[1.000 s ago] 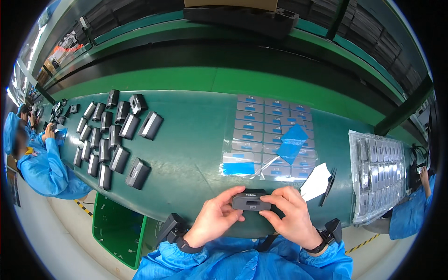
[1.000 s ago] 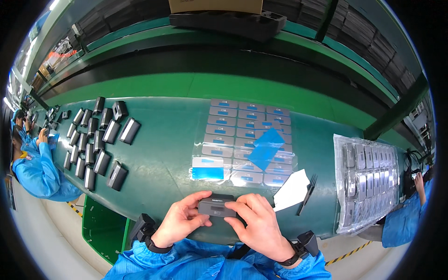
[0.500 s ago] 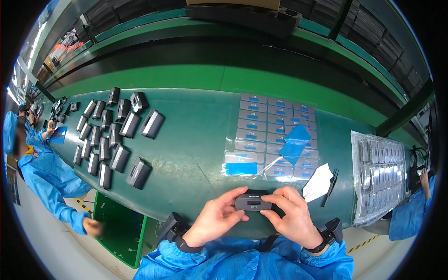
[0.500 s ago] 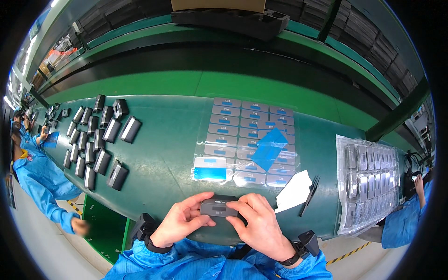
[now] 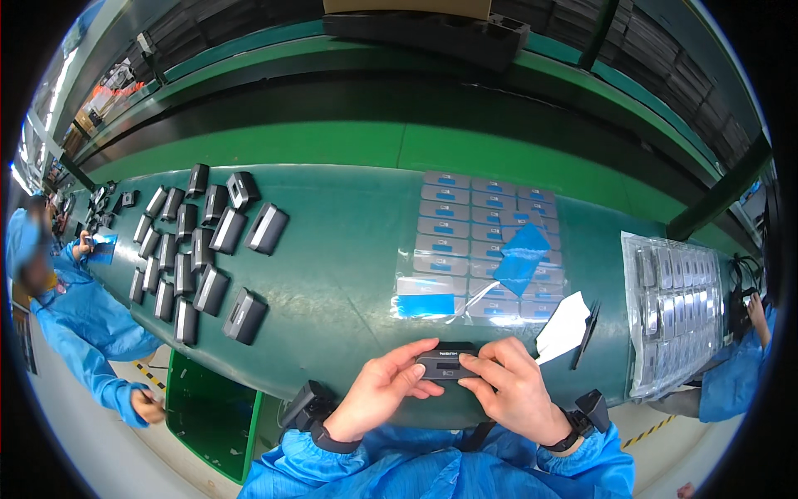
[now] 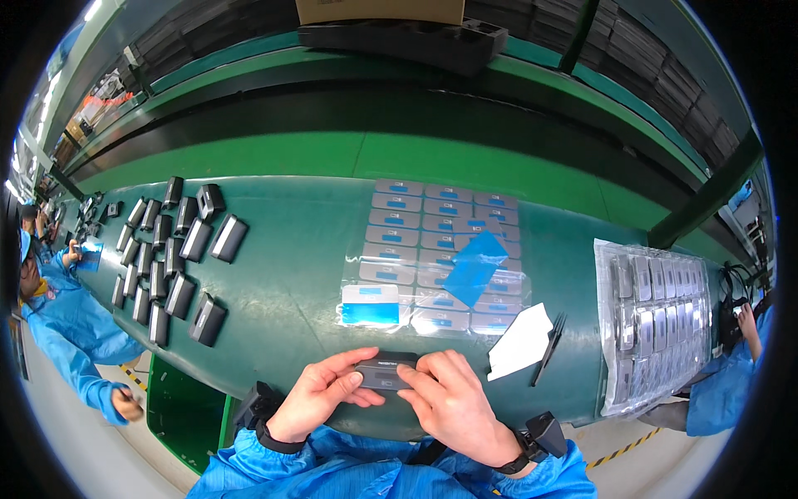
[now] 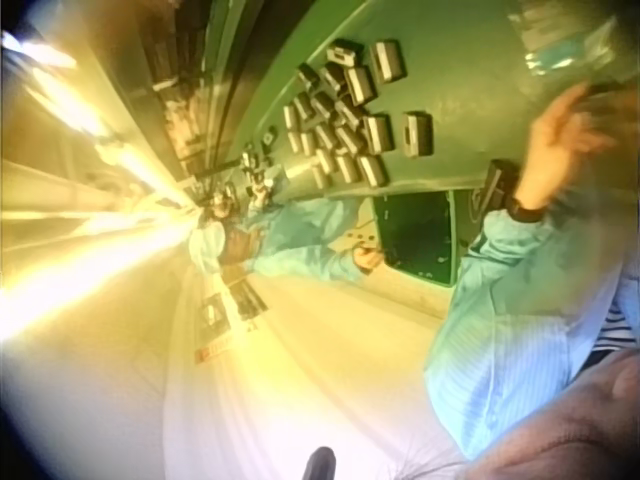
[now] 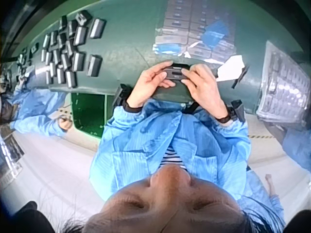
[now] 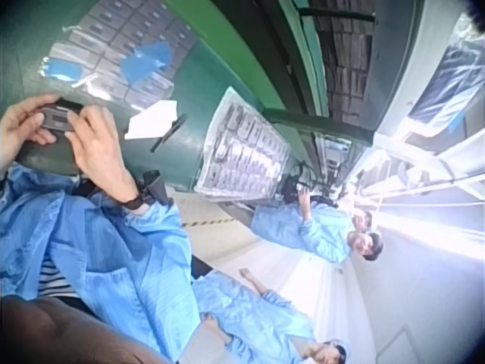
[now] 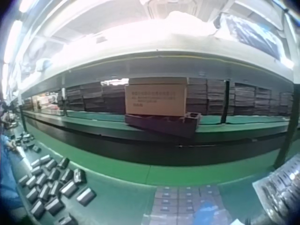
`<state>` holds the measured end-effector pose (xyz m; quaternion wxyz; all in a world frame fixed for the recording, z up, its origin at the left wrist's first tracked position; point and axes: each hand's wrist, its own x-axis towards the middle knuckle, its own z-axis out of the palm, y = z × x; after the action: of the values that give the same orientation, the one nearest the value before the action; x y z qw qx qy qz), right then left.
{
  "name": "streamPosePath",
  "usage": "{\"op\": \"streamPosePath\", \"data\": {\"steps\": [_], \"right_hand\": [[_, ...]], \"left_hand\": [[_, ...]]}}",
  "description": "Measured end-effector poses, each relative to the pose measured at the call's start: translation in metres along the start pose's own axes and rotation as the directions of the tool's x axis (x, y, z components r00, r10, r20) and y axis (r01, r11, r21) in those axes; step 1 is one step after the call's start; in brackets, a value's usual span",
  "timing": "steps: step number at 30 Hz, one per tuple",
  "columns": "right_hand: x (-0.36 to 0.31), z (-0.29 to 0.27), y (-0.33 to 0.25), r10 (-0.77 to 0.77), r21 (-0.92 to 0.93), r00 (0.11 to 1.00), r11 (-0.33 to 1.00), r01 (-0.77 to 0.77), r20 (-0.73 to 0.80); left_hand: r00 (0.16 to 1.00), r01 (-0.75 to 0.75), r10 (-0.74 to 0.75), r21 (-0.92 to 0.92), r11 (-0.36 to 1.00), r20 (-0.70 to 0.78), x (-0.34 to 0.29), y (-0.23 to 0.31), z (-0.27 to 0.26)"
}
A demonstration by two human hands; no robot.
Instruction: Cleaning and applying labels to electronic housings on an assembly line.
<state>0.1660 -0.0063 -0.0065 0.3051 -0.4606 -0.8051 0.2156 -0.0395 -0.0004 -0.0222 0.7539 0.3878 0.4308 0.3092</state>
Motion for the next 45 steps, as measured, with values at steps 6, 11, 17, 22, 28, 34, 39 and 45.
{"op": "streamPosePath", "data": {"steps": [6,11,17,22,28,34,39,45], "right_hand": [[-0.005,-0.001,0.002,0.065,0.017,0.998,0.998,-0.065,-0.015],[-0.022,-0.005,0.005,0.400,0.362,0.914,0.864,-0.351,-0.068],[-0.031,-0.008,0.016,0.474,0.757,0.829,0.411,-0.507,0.297],[-0.029,-0.019,0.006,0.466,0.810,0.825,0.317,-0.493,0.320],[-0.035,-0.004,-0.001,0.531,0.790,0.802,0.351,-0.503,0.275],[-0.034,0.004,-0.003,0.583,0.759,0.785,0.410,-0.506,0.208],[-0.031,0.000,-0.007,0.612,0.695,0.768,0.469,-0.546,0.190],[-0.037,-0.013,0.002,0.559,0.716,0.733,0.319,-0.621,0.387]], "left_hand": [[0.995,-0.047,0.048,0.013,0.999,-0.093,0.002,-0.008,0.006],[0.993,-0.083,0.078,-0.058,0.995,-0.090,-0.002,-0.007,0.012],[0.986,-0.154,0.158,-0.062,0.986,0.052,-0.007,-0.001,0.020],[0.990,-0.062,0.079,-0.145,0.988,0.115,-0.011,0.003,0.019],[0.990,-0.121,0.127,0.097,0.988,-0.055,-0.015,0.004,0.028],[0.979,-0.182,0.194,0.172,0.968,-0.056,-0.017,0.001,0.033],[0.987,-0.131,0.142,0.138,0.982,-0.069,-0.014,0.002,0.034],[0.998,0.047,-0.044,-0.073,0.996,0.038,-0.011,-0.002,0.026]]}}
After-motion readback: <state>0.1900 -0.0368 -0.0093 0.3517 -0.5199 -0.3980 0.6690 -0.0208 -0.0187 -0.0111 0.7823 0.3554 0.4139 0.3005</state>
